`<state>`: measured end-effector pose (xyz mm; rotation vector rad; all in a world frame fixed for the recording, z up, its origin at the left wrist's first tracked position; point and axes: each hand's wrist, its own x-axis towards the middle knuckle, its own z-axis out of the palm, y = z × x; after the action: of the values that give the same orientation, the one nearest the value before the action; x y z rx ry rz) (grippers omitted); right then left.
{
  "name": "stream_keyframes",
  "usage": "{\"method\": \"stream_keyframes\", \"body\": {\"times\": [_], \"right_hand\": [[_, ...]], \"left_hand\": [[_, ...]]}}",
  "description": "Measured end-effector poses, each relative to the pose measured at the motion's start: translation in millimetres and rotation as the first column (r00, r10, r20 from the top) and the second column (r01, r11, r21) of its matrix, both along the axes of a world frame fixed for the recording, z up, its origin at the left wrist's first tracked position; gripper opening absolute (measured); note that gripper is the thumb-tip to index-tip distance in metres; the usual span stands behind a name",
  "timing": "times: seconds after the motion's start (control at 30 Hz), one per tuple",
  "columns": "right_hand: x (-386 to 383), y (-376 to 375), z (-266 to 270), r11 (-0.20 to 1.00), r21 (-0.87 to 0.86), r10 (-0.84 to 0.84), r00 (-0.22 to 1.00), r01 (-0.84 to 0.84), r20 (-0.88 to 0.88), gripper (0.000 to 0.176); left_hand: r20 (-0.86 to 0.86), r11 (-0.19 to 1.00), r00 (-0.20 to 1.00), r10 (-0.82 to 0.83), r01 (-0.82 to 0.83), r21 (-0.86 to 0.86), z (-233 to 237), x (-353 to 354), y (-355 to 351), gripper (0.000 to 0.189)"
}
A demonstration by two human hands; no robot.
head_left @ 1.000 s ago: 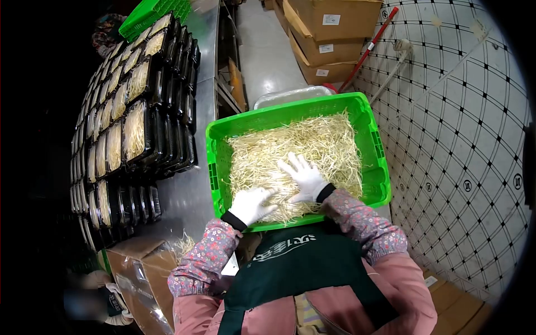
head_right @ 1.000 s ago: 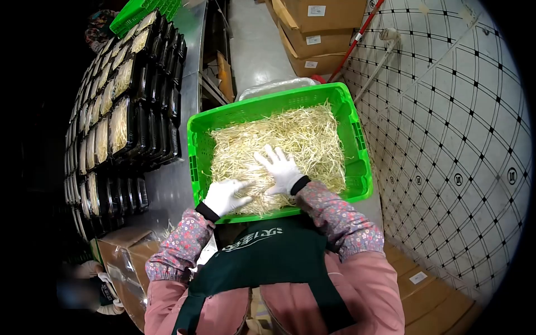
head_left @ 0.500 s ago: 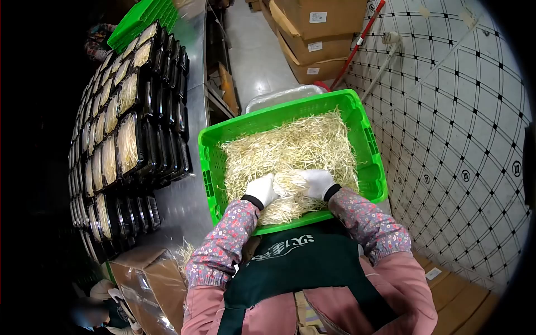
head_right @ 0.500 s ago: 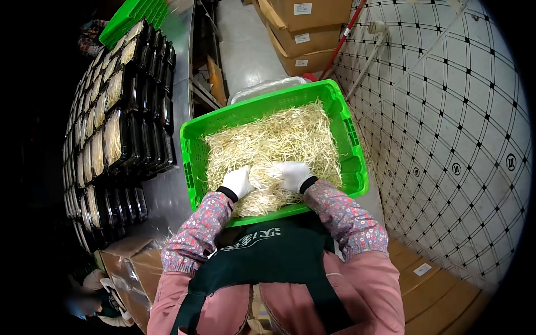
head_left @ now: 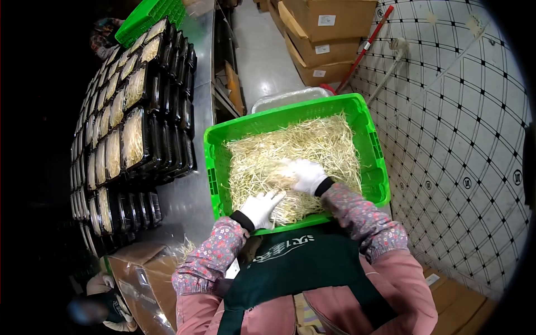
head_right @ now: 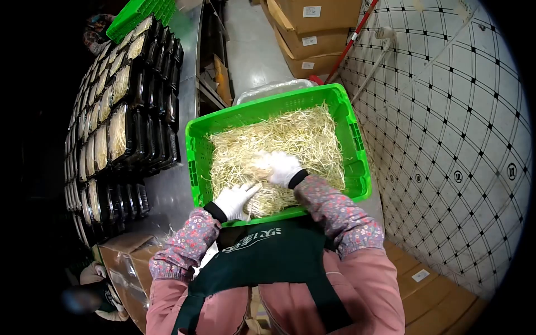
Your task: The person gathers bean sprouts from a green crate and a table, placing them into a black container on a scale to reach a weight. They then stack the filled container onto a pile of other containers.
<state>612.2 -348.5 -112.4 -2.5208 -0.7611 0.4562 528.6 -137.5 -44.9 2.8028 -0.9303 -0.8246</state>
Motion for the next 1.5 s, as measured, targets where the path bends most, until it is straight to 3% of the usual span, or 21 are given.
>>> {"method": "stream_keyframes", "body": {"times": [0.03, 0.13, 0.2, 0.27, 0.33, 0.37, 0.47, 0.5, 0.63, 0.67, 0.7, 0.77, 0.8, 0.87, 0.93, 1.03, 1.2, 1.27, 1.3, 1.4, 1.5], "right_hand": [[-7.0, 10.9, -4.7, 0.996, -0.04, 0.079, 0.997, -0.079, -0.02, 0.075], [-6.0, 11.6, -41.6, 0.976, 0.001, 0.216, 0.971, -0.217, -0.103, 0.103], [7.3, -8.7, -73.1, 0.959, 0.171, 0.249, 0.961, -0.227, -0.123, 0.112], [9.0, -24.5, -38.8, 0.987, 0.079, 0.15, 0.972, -0.138, -0.179, 0.123], [6.3, -36.4, -34.1, 0.996, 0.016, 0.087, 0.988, -0.085, -0.13, 0.124], [-4.5, -38.5, -43.0, 0.998, -0.002, 0.062, 0.998, -0.062, 0.003, 0.121], [-17.5, -28.3, -54.6, 0.997, -0.016, -0.082, 0.977, 0.081, -0.198, 0.119], [-24.4, -24.0, -60.4, 0.987, 0.035, -0.157, 0.985, 0.16, -0.065, 0.083], [-26.6, -48.2, -60.8, 0.998, 0.02, -0.057, 0.998, 0.057, -0.011, 0.019], [-20.0, -57.1, -65.1, 0.993, -0.109, -0.053, 0.998, 0.048, -0.04, 0.02], [-17.6, -76.5, -52.1, 0.99, 0.142, -0.036, 0.997, 0.025, 0.073, 0.02], [-2.6, -94.1, -52.1, 0.994, -0.079, -0.077, 0.994, 0.071, -0.076, 0.026], [7.9, -120.0, -25.4, 0.984, 0.07, -0.153, 0.981, 0.162, -0.122, 0.035], [23.4, -107.2, 18.0, 0.951, -0.085, -0.309, 0.927, 0.298, -0.211, 0.036], [28.6, -79.1, 7.6, 0.947, 0.143, -0.277, 0.957, 0.287, -0.088, 0.038], [36.2, -26.1, -22.9, 0.99, 0.136, -0.014, 0.978, 0.043, -0.207, 0.057], [40.2, -7.4, -31.8, 0.959, -0.123, 0.2, 0.914, -0.257, -0.353, 0.091], [52.9, -11.0, -34.1, 0.988, 0.067, 0.157, 0.899, -0.142, -0.409, 0.091], [55.4, -7.8, -35.3, 0.984, 0.165, 0.134, 0.902, -0.072, -0.411, 0.094], [35.8, 15.1, -30.4, 0.969, 0.243, 0.073, 0.884, 0.047, -0.462, 0.104], [3.9, 19.6, -29.8, 0.963, 0.266, 0.128, 0.941, -0.042, -0.312, 0.127]], "left_hand": [[-0.134, 1.0, 0.991, 0.012, -0.013, -0.006, 19.3, 9.1, -2.5, 0.09], [-0.087, 0.966, 0.982, 0.17, -0.183, -0.181, 1.4, 35.4, 4.3, 0.088], [0.159, 0.905, 0.97, 0.184, -0.104, -0.412, -3.1, 55.0, -4.7, 0.097], [0.235, 0.949, 0.945, 0.227, -0.161, -0.27, -15.7, 60.6, -19.1, 0.116], [0.022, 0.925, 0.95, 0.313, -0.299, -0.235, -50.8, 67.8, -20.1, 0.131], [-0.043, 0.92, 0.935, 0.352, -0.354, -0.169, -60.7, 70.1, -23.0, 0.132], [-0.142, 0.895, 0.886, 0.442, -0.447, -0.001, -64.1, 76.2, -34.5, 0.113], [-0.129, 0.904, 0.896, 0.425, -0.427, 0.017, -66.4, 76.7, -34.7, 0.104], [-0.083, 0.921, 0.919, 0.386, -0.388, -0.012, -62.5, 66.9, -28.3, 0.074], [-0.073, 0.929, 0.928, 0.366, -0.369, -0.027, -66.0, 62.4, -24.3, 0.068], [-0.068, 0.928, 0.927, 0.368, -0.371, -0.043, -64.5, 59.2, -18.1, 0.067], [-0.069, 0.923, 0.921, 0.384, -0.386, -0.006, -60.3, 56.9, -12.7, 0.075], [-0.043, 0.931, 0.938, 0.344, -0.347, -0.112, -63.2, 54.6, -7.9, 0.075], [0.017, 0.92, 0.965, 0.261, -0.244, -0.307, -69.5, 45.9, 5.4, 0.073], [-0.02, 0.929, 0.969, 0.245, -0.24, -0.283, -59.5, 47.8, -3.3, 0.077], [-0.092, 0.93, 0.948, 0.305, -0.317, -0.184, -48.8, 46.7, -8.9, 0.091], [-0.199, 0.562, 0.726, 0.659, -0.65, -0.512, -57.0, 17.3, 38.6, 0.091], [-0.443, 0.194, 0.496, 0.747, -0.8, -0.568, -95.3, 1.7, 50.2, 0.076], [-0.478, 0.131, 0.447, 0.756, -0.819, -0.559, -89.2, -0.8, 41.8, 0.069], [-0.558, 0.034, 0.371, 0.743, -0.853, -0.521, -86.0, -7.7, 12.0, 0.058], [-0.842, -0.37, 0.324, 0.431, -0.788, -0.492, -132.3, -18.5, 15.6, 0.06]]}}
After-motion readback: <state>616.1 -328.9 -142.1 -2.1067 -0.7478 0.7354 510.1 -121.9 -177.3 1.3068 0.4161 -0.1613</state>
